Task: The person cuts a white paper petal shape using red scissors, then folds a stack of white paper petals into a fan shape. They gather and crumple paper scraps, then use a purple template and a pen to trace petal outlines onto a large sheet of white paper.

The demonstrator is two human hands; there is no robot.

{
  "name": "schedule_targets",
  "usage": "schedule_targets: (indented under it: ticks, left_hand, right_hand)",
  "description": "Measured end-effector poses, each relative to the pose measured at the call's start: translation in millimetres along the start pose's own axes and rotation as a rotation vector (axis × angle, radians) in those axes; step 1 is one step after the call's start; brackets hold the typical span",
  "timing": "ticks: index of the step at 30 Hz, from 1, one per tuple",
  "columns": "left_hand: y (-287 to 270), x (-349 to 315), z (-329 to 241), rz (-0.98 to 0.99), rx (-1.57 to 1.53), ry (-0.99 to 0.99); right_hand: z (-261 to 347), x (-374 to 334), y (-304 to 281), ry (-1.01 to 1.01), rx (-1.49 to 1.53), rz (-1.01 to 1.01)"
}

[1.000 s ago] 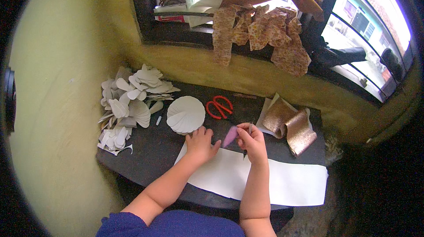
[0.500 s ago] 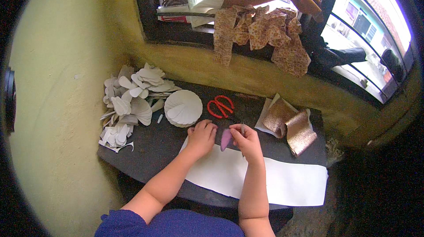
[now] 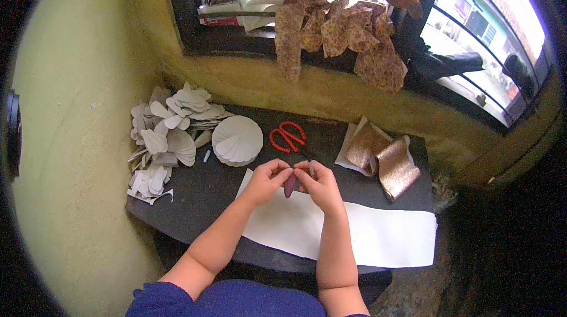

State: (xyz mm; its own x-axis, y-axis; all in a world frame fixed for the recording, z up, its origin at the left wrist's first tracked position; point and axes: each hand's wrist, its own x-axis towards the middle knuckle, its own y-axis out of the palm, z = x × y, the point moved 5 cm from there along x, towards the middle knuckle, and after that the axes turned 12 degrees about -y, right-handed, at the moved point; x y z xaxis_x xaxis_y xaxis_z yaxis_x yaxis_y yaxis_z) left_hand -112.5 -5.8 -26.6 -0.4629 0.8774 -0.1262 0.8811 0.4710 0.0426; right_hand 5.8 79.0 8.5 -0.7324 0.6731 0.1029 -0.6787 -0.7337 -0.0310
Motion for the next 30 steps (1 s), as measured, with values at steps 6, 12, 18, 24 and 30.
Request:
schedule_targets:
  ticks: [6,12,18,24,30]
  left_hand:
    - [-5,2,-3,-0.004,-0.209,-0.087]
    - [-8,5,5,0.0,-0.206,-0.059]
    - [-12,8,9,-0.021,-0.117,0.021]
    - [-14,0,-4,-0.21,0.293,0.098]
    - [60,-38,18,-0.113,1.025,0.264]
  right_hand:
    - [9,-5,6,0.024,-0.021,0.133]
    - [-10,-2,14,-0.014,-0.001,0.162]
    - [-13,0,17,-0.034,-0.168,0.091]
    - [-7,2,10,-0.078,0.025,-0.156]
    - [-13,7,-20,-0.273,0.33,-0.431]
